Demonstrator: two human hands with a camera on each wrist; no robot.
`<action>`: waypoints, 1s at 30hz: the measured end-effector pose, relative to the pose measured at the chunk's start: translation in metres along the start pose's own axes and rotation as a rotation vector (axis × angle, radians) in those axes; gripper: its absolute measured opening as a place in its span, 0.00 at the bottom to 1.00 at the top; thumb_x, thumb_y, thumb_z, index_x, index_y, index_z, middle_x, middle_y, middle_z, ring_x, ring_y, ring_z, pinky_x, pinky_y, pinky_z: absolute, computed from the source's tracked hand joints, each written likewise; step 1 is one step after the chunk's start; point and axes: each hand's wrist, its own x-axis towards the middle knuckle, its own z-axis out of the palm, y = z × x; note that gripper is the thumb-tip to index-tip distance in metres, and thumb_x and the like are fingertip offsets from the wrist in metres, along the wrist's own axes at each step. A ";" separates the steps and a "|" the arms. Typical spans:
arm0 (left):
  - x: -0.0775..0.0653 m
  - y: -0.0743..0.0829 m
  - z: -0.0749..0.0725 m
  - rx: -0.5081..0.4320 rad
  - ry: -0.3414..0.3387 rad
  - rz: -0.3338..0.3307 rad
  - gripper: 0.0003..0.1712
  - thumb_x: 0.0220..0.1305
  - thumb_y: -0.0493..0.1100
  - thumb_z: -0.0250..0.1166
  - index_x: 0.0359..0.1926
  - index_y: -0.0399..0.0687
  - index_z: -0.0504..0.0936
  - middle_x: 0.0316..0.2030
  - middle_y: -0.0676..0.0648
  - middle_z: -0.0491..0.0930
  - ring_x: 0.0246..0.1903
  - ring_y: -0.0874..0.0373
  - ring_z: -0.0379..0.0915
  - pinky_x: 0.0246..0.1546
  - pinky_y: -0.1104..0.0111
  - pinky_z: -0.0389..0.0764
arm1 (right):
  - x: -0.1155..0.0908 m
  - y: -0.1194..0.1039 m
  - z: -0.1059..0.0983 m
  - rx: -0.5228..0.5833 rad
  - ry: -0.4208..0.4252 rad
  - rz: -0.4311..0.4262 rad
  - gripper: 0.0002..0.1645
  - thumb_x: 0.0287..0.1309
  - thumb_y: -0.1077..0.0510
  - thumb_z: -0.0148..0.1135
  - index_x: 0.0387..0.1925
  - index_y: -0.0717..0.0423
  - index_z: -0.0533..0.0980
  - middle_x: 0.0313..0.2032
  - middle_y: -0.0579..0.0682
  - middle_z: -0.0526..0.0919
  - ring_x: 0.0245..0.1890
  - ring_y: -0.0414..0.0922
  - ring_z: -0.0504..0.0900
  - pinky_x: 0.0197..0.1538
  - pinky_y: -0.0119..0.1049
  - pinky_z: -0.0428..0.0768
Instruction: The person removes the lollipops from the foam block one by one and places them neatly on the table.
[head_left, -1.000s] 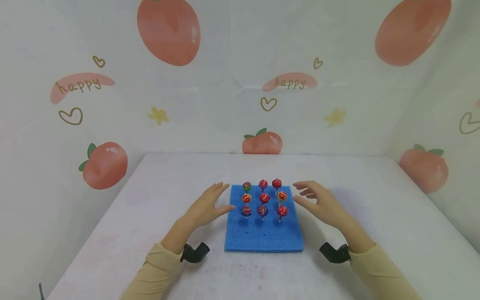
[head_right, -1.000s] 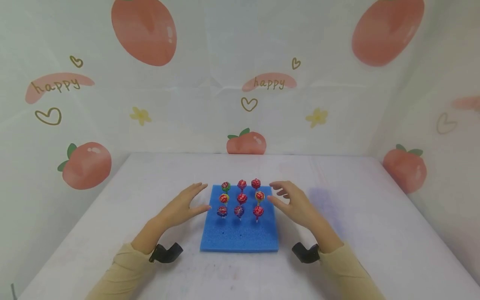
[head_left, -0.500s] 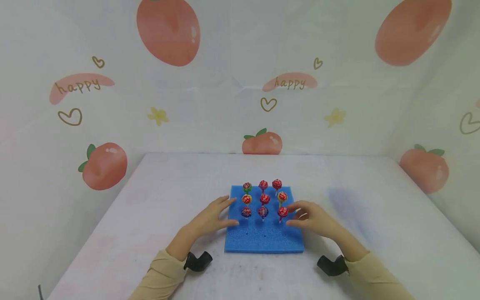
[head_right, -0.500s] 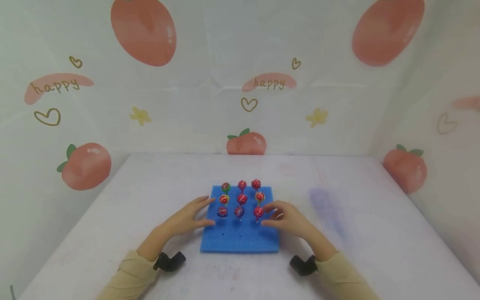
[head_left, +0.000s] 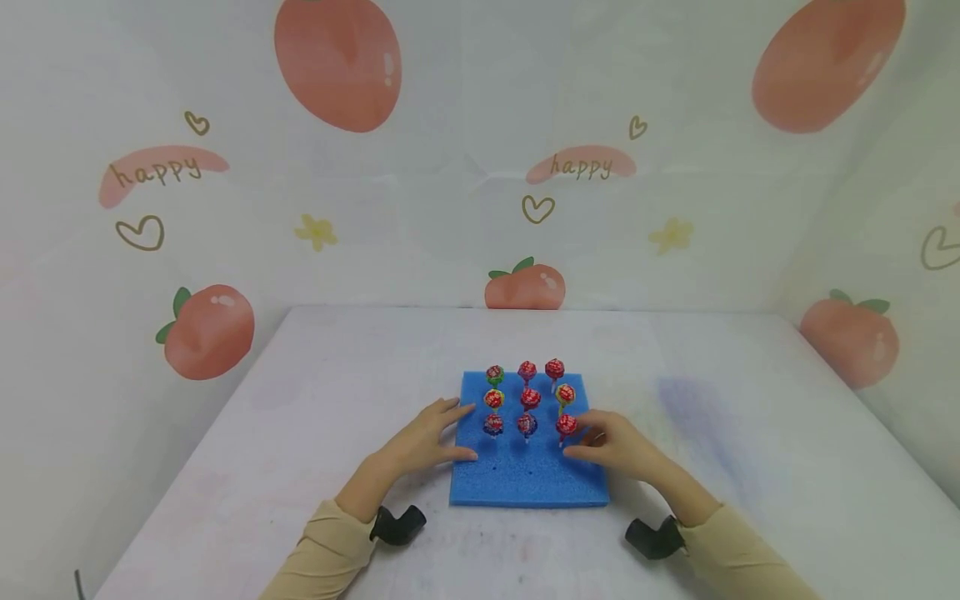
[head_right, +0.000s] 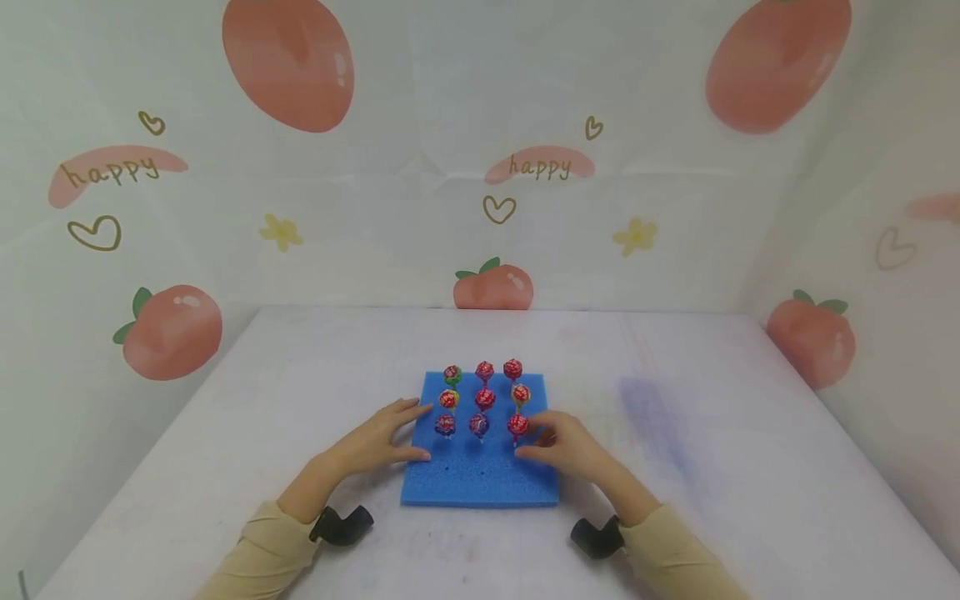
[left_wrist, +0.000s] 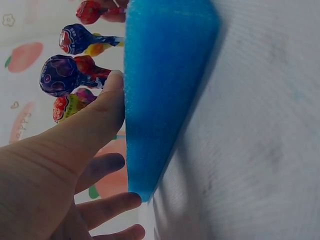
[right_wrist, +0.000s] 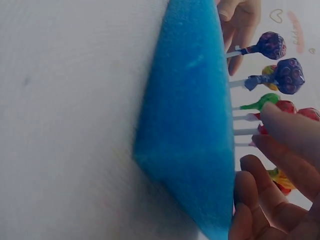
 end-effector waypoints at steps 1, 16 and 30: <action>0.000 0.000 0.000 -0.002 -0.001 -0.001 0.43 0.54 0.56 0.68 0.67 0.45 0.65 0.67 0.34 0.60 0.68 0.35 0.50 0.66 0.44 0.59 | 0.000 0.000 0.000 -0.006 0.002 -0.002 0.15 0.53 0.54 0.66 0.39 0.61 0.78 0.35 0.53 0.81 0.31 0.37 0.78 0.35 0.24 0.78; 0.000 0.001 0.001 -0.029 -0.004 -0.024 0.42 0.53 0.55 0.68 0.66 0.44 0.66 0.66 0.35 0.62 0.68 0.35 0.51 0.65 0.44 0.60 | 0.004 -0.001 0.008 -0.001 0.070 0.025 0.09 0.55 0.57 0.65 0.34 0.59 0.81 0.32 0.51 0.83 0.29 0.34 0.73 0.33 0.25 0.75; 0.001 0.000 0.003 -0.030 -0.002 -0.039 0.42 0.52 0.56 0.69 0.66 0.46 0.66 0.66 0.36 0.62 0.69 0.36 0.51 0.66 0.44 0.60 | 0.004 -0.002 0.008 0.002 0.075 0.043 0.08 0.55 0.56 0.65 0.34 0.58 0.81 0.32 0.50 0.83 0.31 0.36 0.75 0.35 0.24 0.76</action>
